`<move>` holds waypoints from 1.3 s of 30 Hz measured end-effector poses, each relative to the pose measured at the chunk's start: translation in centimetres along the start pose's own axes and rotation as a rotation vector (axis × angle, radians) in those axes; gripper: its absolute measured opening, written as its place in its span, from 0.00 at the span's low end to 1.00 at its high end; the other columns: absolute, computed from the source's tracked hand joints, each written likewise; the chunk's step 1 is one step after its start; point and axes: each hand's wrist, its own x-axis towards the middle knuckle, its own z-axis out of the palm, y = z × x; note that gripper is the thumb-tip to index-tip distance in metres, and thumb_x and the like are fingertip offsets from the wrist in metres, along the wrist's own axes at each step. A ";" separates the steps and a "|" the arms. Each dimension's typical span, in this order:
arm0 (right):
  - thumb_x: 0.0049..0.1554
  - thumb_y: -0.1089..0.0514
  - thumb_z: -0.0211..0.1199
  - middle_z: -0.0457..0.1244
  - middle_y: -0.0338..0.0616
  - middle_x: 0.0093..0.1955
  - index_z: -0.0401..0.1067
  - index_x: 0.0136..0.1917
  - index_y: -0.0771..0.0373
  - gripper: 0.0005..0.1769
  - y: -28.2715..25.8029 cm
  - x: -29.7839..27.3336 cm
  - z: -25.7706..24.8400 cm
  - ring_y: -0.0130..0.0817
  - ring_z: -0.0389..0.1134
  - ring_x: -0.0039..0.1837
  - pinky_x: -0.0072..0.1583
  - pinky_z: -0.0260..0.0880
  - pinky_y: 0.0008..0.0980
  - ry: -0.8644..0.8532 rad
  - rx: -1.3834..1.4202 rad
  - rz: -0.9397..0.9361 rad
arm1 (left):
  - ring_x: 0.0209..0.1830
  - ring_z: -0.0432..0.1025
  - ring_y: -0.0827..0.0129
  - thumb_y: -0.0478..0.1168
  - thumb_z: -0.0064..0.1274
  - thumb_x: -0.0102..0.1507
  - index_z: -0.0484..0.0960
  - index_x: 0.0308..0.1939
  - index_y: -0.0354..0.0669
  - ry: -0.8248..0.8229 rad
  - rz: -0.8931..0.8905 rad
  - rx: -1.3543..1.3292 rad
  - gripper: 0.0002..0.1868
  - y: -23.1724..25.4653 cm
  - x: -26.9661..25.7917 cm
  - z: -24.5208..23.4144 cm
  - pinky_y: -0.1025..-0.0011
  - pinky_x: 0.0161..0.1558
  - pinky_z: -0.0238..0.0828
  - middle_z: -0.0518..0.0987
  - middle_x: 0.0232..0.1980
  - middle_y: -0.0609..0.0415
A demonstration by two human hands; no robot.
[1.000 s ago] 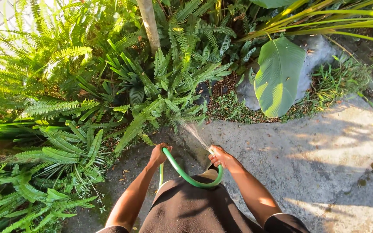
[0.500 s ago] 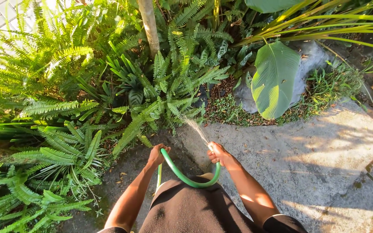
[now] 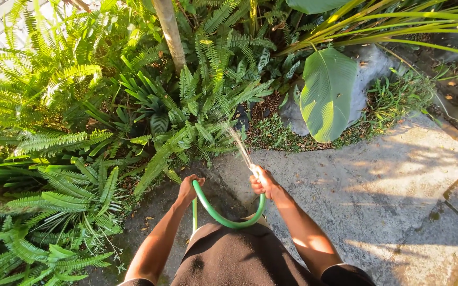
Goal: Watering various green plants and ferns in an outdoor garden with a garden hose.
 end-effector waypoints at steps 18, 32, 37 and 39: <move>0.64 0.32 0.48 0.42 0.27 0.23 0.49 0.26 0.52 0.33 -1.8 2.1 2.2 0.18 0.38 0.22 0.23 0.37 0.22 -0.139 -0.180 0.093 | 0.27 0.72 0.70 0.50 0.61 0.61 0.82 0.31 0.38 0.060 0.022 0.034 0.18 -0.3 -1.2 -1.9 0.66 0.35 0.70 0.78 0.25 0.54; 0.65 0.36 0.51 0.44 0.28 0.24 0.50 0.30 0.53 0.30 -2.1 3.5 5.5 0.18 0.40 0.22 0.22 0.37 0.23 -0.196 -0.384 0.179 | 0.27 0.72 0.73 0.49 0.61 0.62 0.81 0.31 0.41 0.054 -0.071 -0.007 0.16 -0.5 -2.5 -3.0 0.68 0.35 0.70 0.79 0.26 0.57; 0.64 0.39 0.51 0.45 0.29 0.25 0.51 0.32 0.54 0.26 -2.0 2.9 5.4 0.18 0.41 0.22 0.23 0.37 0.23 -0.183 -0.386 0.179 | 0.26 0.69 0.73 0.47 0.61 0.62 0.79 0.30 0.40 0.031 -0.029 -0.063 0.15 -0.5 -2.2 -2.5 0.67 0.34 0.70 0.77 0.25 0.56; 0.63 0.41 0.52 0.46 0.29 0.25 0.55 0.37 0.54 0.20 -2.3 1.7 5.9 0.17 0.41 0.22 0.22 0.36 0.23 -0.142 -0.403 0.180 | 0.26 0.69 0.73 0.47 0.61 0.62 0.78 0.29 0.39 0.031 -0.026 -0.048 0.16 -0.1 -2.2 -2.3 0.69 0.35 0.69 0.76 0.25 0.57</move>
